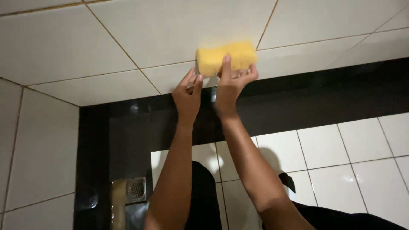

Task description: The person uses a yellow sponge to scrub the tiled walls of a bathroom. They wipe the beige tiles with black vertical stripes and the white tiles near the floor, moving the sponge in circular and vertical motions to clean the surfaces.

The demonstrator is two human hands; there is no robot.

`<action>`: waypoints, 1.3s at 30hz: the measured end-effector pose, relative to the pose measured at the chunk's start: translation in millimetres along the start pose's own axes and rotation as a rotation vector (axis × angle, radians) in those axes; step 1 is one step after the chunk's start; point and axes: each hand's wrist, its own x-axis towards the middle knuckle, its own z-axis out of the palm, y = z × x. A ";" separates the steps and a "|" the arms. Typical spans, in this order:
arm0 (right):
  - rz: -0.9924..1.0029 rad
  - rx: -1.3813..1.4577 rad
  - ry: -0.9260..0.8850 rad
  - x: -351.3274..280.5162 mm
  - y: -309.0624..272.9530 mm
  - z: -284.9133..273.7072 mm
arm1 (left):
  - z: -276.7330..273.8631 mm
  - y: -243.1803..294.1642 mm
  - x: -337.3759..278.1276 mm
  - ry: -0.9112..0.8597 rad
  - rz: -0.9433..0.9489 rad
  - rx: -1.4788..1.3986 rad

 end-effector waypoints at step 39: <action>0.899 0.754 -0.095 23.2 529.0 -132.2 | -157.8 -4.2 0.8 -0.206 -0.313 0.501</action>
